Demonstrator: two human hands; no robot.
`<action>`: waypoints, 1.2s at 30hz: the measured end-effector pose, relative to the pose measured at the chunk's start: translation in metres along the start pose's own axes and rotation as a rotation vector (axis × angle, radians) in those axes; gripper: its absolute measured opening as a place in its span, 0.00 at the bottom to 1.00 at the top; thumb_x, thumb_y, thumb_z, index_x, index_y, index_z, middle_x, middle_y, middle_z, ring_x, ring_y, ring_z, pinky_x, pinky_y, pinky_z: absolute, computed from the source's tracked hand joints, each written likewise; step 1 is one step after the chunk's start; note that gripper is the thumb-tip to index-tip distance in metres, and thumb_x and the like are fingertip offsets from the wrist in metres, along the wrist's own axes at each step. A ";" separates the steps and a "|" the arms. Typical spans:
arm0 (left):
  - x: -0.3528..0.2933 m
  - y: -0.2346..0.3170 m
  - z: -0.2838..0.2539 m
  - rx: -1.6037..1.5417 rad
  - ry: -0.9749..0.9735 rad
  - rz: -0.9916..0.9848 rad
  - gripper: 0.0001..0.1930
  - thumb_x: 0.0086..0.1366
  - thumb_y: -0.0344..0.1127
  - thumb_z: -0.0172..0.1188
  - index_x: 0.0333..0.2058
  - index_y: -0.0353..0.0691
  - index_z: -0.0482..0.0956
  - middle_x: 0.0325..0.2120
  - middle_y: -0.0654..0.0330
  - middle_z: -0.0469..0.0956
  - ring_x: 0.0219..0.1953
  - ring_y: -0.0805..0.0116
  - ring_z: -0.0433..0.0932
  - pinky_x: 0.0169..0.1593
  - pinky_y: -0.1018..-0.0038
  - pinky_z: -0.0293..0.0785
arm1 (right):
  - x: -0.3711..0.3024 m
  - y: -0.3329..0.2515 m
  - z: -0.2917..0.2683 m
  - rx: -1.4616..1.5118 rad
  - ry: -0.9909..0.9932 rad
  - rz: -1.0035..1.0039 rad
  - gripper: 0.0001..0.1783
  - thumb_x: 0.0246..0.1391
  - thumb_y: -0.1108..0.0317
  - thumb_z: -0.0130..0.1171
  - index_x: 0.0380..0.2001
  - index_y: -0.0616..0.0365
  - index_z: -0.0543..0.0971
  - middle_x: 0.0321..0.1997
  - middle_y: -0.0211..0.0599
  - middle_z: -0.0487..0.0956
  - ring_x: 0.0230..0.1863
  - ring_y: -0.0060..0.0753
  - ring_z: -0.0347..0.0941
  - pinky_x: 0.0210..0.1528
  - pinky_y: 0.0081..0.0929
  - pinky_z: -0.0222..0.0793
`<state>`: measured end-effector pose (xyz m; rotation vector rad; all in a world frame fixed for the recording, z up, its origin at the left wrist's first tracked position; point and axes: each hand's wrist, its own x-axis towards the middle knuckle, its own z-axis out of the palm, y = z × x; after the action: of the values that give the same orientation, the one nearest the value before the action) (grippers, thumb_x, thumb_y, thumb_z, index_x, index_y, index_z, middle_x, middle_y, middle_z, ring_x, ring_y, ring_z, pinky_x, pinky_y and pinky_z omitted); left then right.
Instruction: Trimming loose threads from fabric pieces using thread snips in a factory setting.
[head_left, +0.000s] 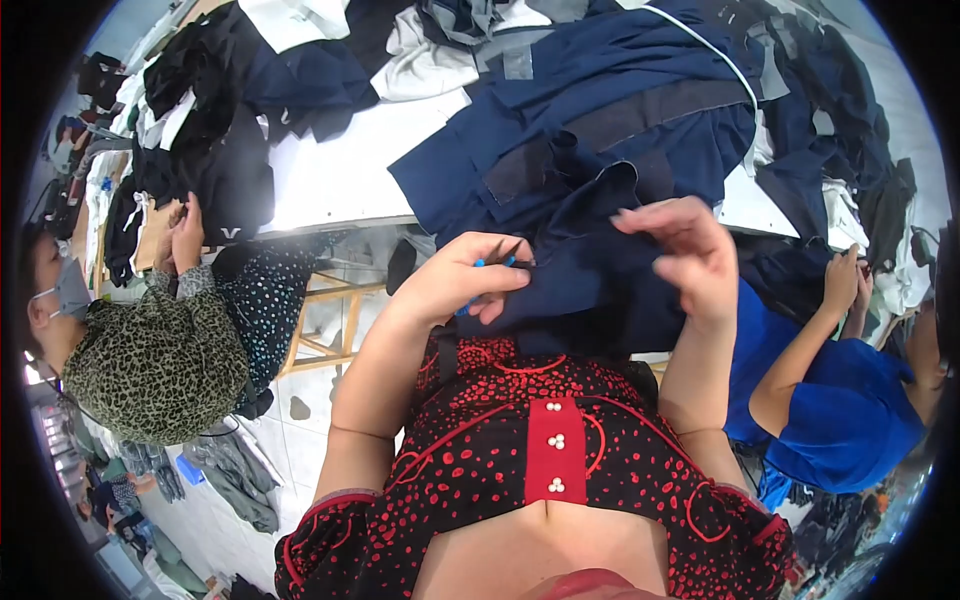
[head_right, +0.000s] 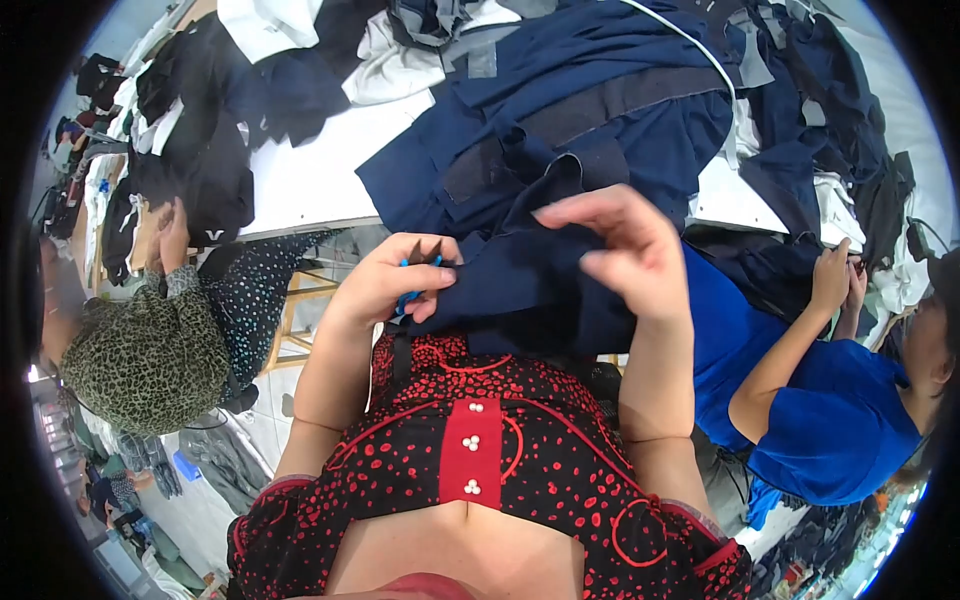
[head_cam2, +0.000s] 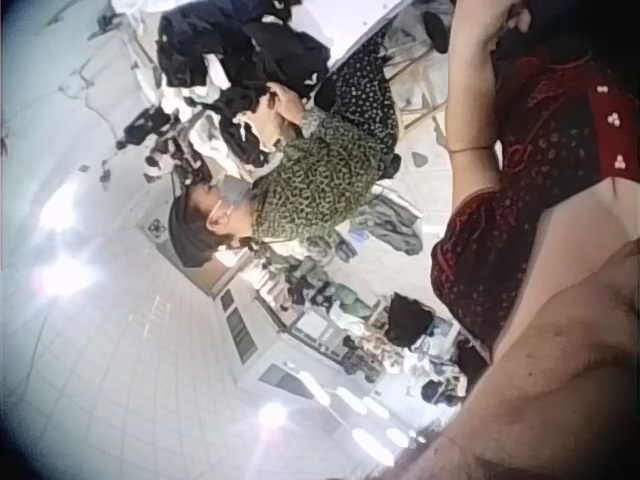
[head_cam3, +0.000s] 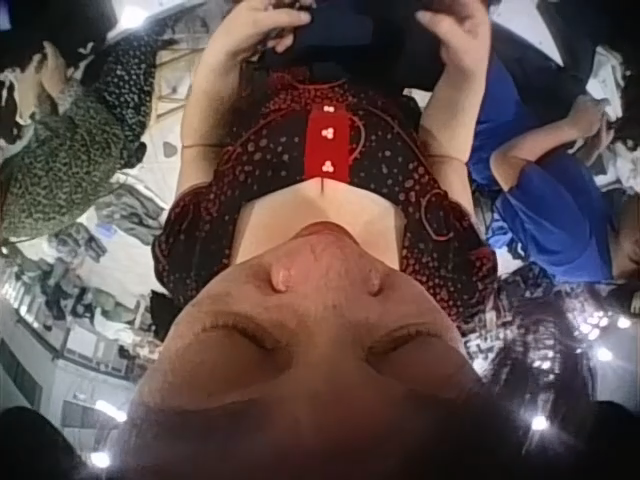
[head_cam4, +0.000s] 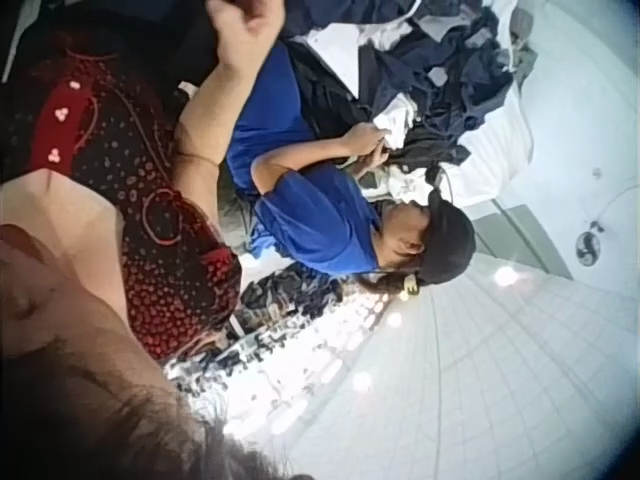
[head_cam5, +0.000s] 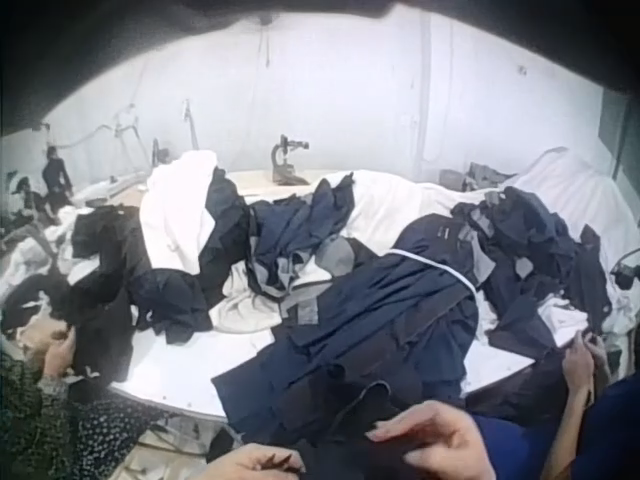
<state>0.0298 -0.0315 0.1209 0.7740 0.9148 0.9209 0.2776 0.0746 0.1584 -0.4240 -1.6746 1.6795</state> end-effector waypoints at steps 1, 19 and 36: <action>-0.005 0.002 -0.002 -0.027 0.021 0.026 0.08 0.56 0.29 0.59 0.33 0.32 0.74 0.19 0.67 0.71 0.13 0.81 0.68 0.16 0.85 0.56 | 0.003 -0.002 -0.007 0.040 0.079 -0.014 0.14 0.37 0.78 0.51 0.33 0.67 0.74 0.37 0.47 0.78 0.39 0.39 0.77 0.52 0.34 0.68; -0.031 0.028 -0.003 0.080 0.112 0.159 0.06 0.58 0.34 0.59 0.31 0.38 0.75 0.17 0.71 0.69 0.15 0.86 0.64 0.19 0.87 0.56 | 0.032 0.011 0.062 0.028 -0.226 0.363 0.06 0.52 0.74 0.59 0.34 0.63 0.75 0.31 0.27 0.76 0.35 0.14 0.70 0.39 0.15 0.65; -0.026 0.015 -0.028 0.389 0.251 0.255 0.12 0.54 0.32 0.60 0.37 0.36 0.73 0.28 0.66 0.72 0.24 0.82 0.67 0.27 0.84 0.61 | 0.026 0.033 0.044 0.103 -0.149 0.523 0.06 0.51 0.73 0.60 0.33 0.62 0.76 0.30 0.24 0.75 0.33 0.12 0.69 0.40 0.12 0.65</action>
<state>-0.0077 -0.0444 0.1304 1.1442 1.2578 1.0953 0.2216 0.0634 0.1380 -0.7514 -1.6650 2.2099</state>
